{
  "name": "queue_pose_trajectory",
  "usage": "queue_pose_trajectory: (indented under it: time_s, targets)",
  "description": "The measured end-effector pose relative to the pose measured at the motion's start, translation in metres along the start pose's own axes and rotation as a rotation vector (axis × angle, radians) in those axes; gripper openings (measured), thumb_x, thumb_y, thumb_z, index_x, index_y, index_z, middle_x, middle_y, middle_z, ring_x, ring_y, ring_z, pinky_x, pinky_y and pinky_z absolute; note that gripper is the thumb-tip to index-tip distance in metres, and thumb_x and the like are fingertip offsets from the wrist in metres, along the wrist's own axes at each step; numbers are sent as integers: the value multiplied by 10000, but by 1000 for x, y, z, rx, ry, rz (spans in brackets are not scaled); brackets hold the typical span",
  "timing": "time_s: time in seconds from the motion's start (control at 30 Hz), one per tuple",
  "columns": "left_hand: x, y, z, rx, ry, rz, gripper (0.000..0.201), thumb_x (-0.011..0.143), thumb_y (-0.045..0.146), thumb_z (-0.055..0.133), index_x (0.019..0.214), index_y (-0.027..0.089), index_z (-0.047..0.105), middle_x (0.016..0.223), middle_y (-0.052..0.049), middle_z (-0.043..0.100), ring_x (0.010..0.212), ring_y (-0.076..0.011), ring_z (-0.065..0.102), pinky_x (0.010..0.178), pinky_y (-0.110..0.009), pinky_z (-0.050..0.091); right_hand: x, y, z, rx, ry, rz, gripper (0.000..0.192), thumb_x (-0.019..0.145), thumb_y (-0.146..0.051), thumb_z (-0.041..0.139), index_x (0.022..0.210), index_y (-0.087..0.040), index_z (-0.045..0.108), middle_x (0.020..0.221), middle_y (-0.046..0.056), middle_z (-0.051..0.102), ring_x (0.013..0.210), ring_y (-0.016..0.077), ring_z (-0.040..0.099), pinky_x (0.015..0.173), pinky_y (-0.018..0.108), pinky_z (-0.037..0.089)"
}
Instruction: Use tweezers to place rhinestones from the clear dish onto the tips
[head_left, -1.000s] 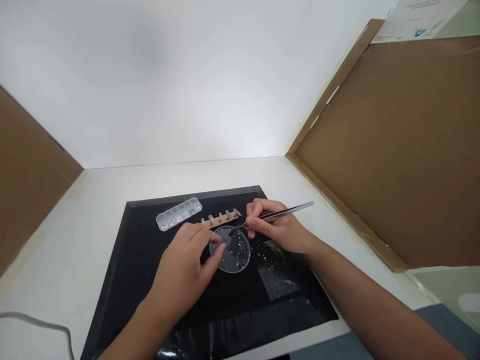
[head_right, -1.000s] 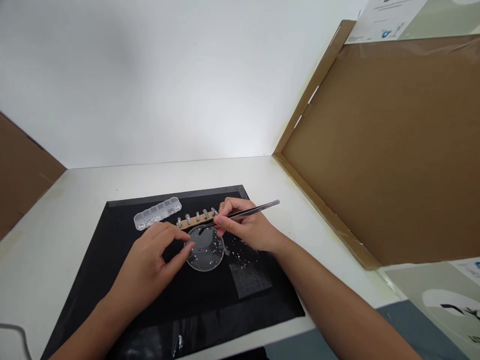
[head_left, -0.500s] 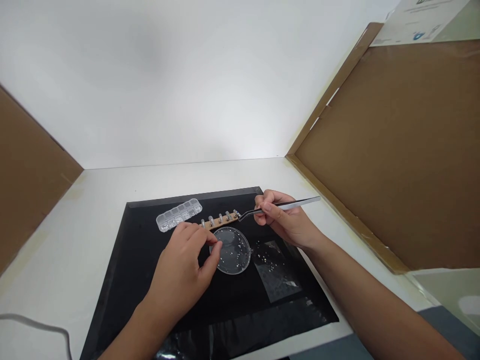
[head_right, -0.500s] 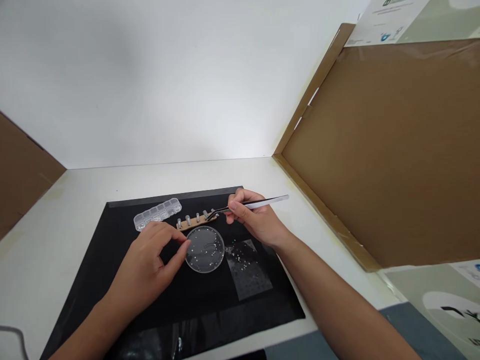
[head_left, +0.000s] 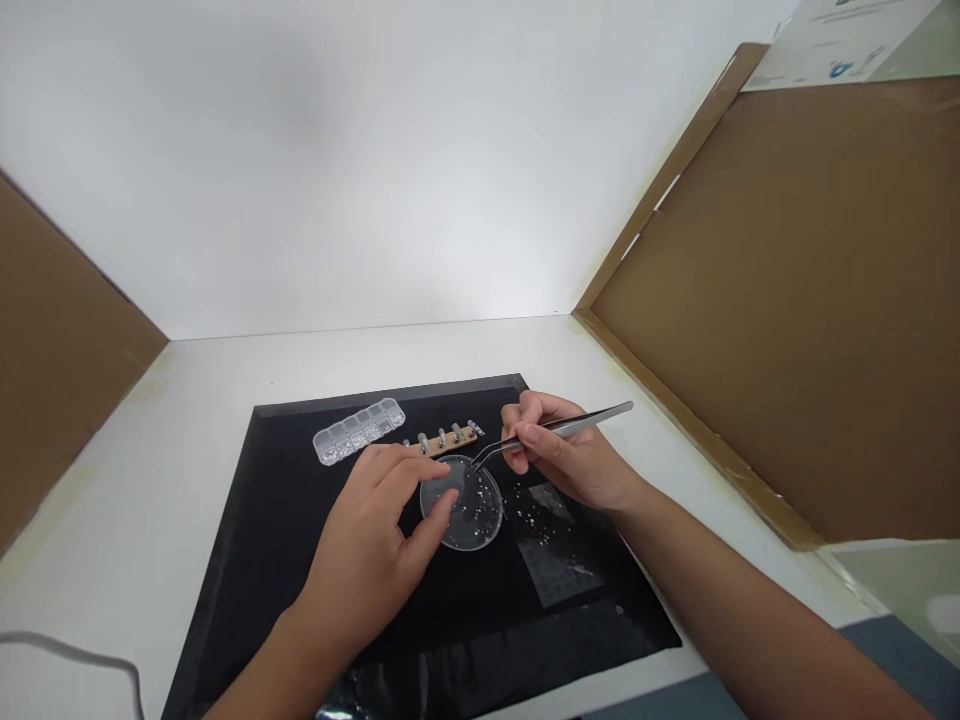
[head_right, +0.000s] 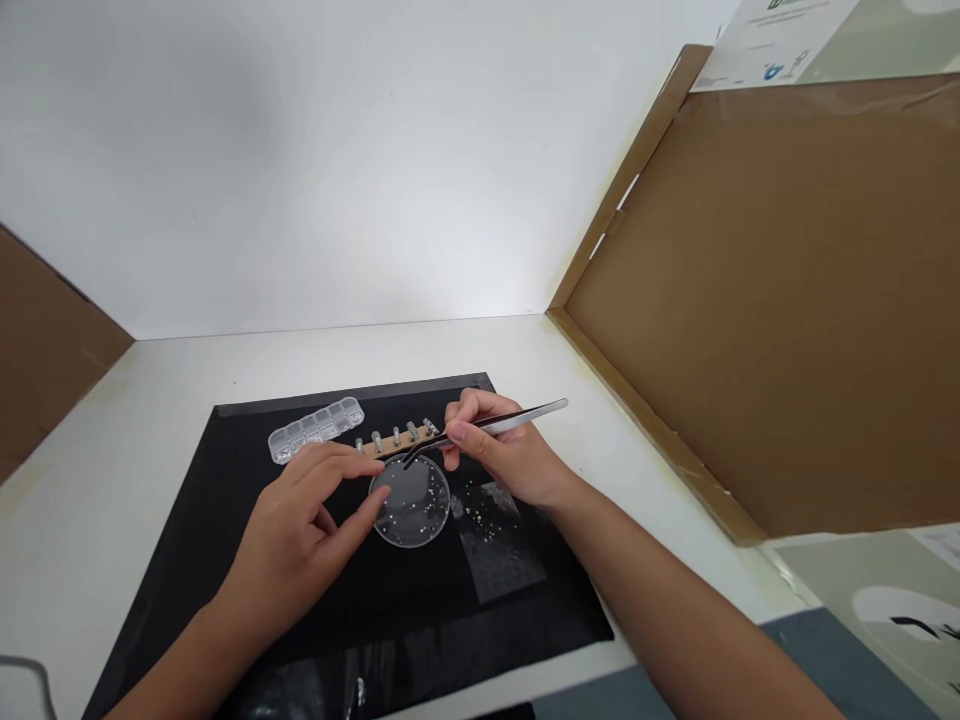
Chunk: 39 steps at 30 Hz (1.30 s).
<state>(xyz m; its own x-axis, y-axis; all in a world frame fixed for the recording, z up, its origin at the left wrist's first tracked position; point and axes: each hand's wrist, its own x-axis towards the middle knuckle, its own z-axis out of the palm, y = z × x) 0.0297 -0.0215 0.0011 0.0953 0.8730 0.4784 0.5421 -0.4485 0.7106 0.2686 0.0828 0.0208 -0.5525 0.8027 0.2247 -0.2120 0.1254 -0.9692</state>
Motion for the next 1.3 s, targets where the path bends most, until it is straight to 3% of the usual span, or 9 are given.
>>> queue_pose_trajectory:
  time_s: [0.17, 0.33, 0.57, 0.7, 0.77, 0.97, 1.07, 1.17, 1.3]
  targets:
    - [1, 3, 1, -56, 5, -10, 112, 1022, 308, 671, 1105, 256, 726, 1089, -64, 736, 995, -212, 688, 547, -235, 560, -3, 5, 4, 30, -53, 9, 269, 988, -349, 778, 845, -202, 603, 774, -23, 647, 591, 103, 621, 580, 252, 477]
    - [2, 5, 0, -55, 17, 13, 68, 1011, 295, 695, 1058, 254, 722, 1037, -46, 744, 983, -210, 683, 651, -281, 609, -5, 6, 9, 55, -37, 22, 271, 988, -333, 781, 835, -192, 608, 780, -25, 656, 598, 95, 646, 595, 239, 478]
    - [1, 6, -1, -26, 22, 46, 60, 1021, 300, 688, 1028, 244, 709, 1004, -48, 730, 973, -208, 649, 676, -289, 596, -4, 7, 8, 49, -57, 15, 269, 1004, -339, 761, 848, -187, 604, 794, -20, 660, 613, 91, 657, 601, 229, 497]
    - [1, 5, -2, 40, 56, 80, 60, 1037, 266, 650, 1015, 231, 694, 989, -42, 728, 982, -211, 627, 840, -367, 611, -5, 1, 3, -49, -100, -19, 177, 975, -263, 792, 910, -188, 646, 847, -12, 665, 675, 106, 702, 637, 243, 543]
    - [1, 4, -3, 93, 57, 61, 73, 1035, 230, 613, 997, 226, 676, 983, -41, 721, 990, -220, 611, 842, -380, 602, -5, -4, 0, -158, -133, -50, 138, 953, -218, 807, 947, -192, 672, 883, 6, 684, 725, 124, 717, 669, 262, 573]
    - [0, 0, -4, 263, -102, -79, 122, 981, 172, 555, 1029, 226, 653, 1028, -55, 705, 1076, -267, 589, 764, -370, 580, -2, -5, -9, -553, -273, -105, 131, 902, -221, 851, 944, -185, 732, 887, 25, 701, 784, 135, 690, 701, 261, 578]
    - [-1, 2, -4, 328, -225, -126, 132, 990, 276, 607, 1101, 229, 660, 1107, -73, 690, 1124, -290, 576, 762, -383, 591, -2, 1, -9, -622, -333, -93, 138, 924, -273, 836, 960, -182, 737, 888, 25, 707, 787, 140, 689, 715, 273, 578]
    - [-2, 4, -5, 367, -351, -165, 310, 942, 412, 712, 1200, 247, 663, 1207, -82, 661, 1162, -313, 567, 726, -388, 599, -2, 4, -8, -717, -328, -69, 158, 938, -312, 823, 950, -184, 731, 881, 22, 713, 785, 144, 677, 703, 275, 549]
    - [-1, 5, -7, 392, -437, -206, 331, 883, 399, 796, 1177, 275, 706, 1249, -68, 646, 1184, -307, 573, 783, -402, 612, -1, 2, -10, -743, -350, -81, 160, 949, -322, 814, 965, -186, 734, 892, 27, 713, 800, 151, 672, 715, 284, 542]
